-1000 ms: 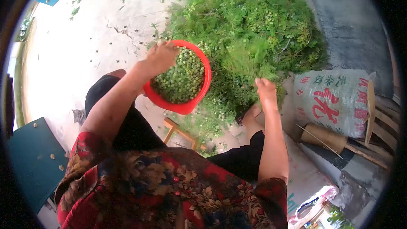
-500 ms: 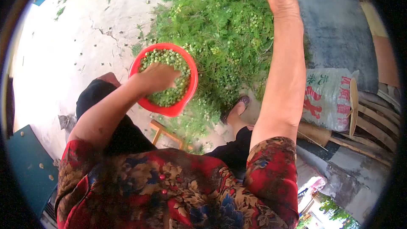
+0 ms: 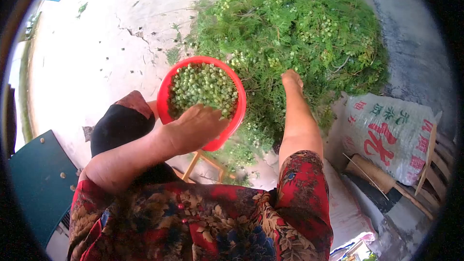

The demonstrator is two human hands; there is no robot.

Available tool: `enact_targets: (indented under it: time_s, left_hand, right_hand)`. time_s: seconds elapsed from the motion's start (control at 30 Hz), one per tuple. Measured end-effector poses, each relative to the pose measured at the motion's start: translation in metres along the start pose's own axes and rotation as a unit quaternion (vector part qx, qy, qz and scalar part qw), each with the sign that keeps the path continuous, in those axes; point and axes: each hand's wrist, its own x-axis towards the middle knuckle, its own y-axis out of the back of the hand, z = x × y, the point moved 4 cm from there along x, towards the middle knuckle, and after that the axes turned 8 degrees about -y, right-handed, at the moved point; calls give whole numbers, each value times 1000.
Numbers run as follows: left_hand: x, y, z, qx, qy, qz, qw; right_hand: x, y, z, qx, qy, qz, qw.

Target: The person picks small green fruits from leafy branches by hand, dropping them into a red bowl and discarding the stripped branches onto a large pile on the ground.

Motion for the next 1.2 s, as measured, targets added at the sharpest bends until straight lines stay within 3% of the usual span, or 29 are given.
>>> enact_targets:
  time_s: [0.13,0.17,0.27,0.3,0.4,0.47,0.57,0.67,0.77,0.87,0.97,1.13,1.2]
  left_hand:
    - [1,-11,3,-6,-38,-10,999]
    - [1,-12,4,-17,-46,-7,999]
    - [6,7,9,-23,63,-193,979]
    - [5,6,5,-66,58,-124,988]
    - [9,20,-4,-11,83,-123,989]
    - [7,31,-11,-29,85,24,996]
    - [5,47,-13,-83,73,248,962]
    - [6,68,6,-38,-35,380,924]
    - [11,55,11,-15,-124,323,938]
    - [16,26,8,-134,-90,183,970]
    - [19,21,7,-109,-52,209,970]
    - [32,31,-2,-167,20,236,957]
    - [32,36,13,-191,10,238,952]
  right_hand:
    - [39,-14,13,199,55,62,976]
    - [34,-12,32,465,66,-32,883]
    - [11,-10,70,467,34,-84,879]
    - [-6,-2,81,491,54,-97,864]
    - [-81,31,93,567,98,-152,804]
    - [-136,41,97,580,136,-196,779]
    - [-213,53,99,573,192,-237,760]
    - [-277,52,97,549,233,-244,765]
    - [-315,39,90,523,253,-225,782]
    - [-328,27,81,532,267,-231,769]
    - [-316,17,76,571,293,-280,714]
    - [-316,8,71,512,301,-373,713]
    - [-322,0,68,494,297,-400,712]
